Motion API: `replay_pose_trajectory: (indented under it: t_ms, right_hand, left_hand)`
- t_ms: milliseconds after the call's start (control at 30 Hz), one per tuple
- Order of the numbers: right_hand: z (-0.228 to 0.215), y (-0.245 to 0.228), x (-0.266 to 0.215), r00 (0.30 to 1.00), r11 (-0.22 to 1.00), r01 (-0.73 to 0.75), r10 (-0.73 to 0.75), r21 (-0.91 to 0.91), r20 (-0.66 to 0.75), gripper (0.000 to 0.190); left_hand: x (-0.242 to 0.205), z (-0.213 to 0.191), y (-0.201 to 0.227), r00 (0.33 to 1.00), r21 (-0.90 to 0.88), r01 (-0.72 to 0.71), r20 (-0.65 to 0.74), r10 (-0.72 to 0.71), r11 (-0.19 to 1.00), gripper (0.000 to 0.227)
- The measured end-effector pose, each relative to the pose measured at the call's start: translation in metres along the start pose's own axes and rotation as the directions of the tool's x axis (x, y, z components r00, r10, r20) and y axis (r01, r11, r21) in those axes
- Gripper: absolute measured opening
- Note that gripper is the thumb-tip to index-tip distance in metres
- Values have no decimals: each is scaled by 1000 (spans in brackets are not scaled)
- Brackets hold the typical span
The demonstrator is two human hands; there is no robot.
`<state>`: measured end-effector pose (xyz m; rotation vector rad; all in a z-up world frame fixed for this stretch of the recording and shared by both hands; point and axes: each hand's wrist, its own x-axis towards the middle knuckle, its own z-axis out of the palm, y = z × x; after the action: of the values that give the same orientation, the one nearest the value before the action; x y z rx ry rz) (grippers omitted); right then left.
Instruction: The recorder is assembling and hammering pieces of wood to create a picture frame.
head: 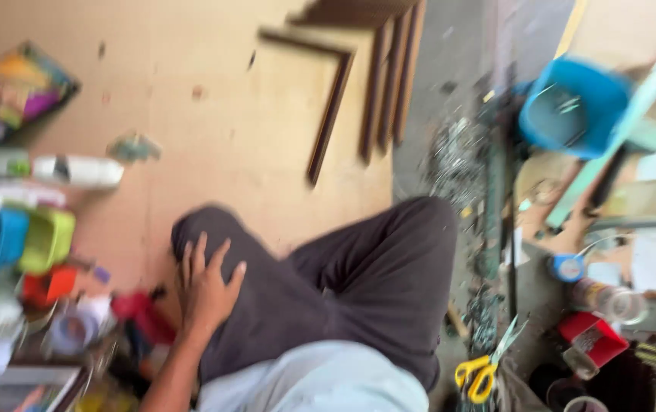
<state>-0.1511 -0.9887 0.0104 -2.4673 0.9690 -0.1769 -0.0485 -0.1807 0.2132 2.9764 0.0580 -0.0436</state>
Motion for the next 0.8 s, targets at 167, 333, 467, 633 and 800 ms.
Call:
replay_pose_trajectory:
  t_ms: [167, 333, 467, 633, 800]
  right_hand:
    - [17, -146, -56, 983, 991, -129, 124, -28, -138, 75]
    - [84, -365, -172, 957, 863, 286, -241, 417, -160, 57]
    - [69, -445, -212, 841, 836, 537, -520, 114, -147, 53]
    - [93, -436, -205, 768, 764, 639, -640, -87, 21, 43]
    - [95, -469, -204, 771, 756, 636, -627, -156, 110, 37]
  left_hand:
    - [58, 12, 31, 947, 212, 12, 311, -79, 977, 62]
    - [115, 102, 41, 954, -192, -74, 272, 125, 979, 65]
    - [145, 142, 71, 961, -143, -35, 265, 73, 989, 79]
    - [159, 154, 75, 992, -96, 1, 123, 10, 995, 76]
    - [183, 191, 56, 998, -143, -44, 37, 50, 989, 52]
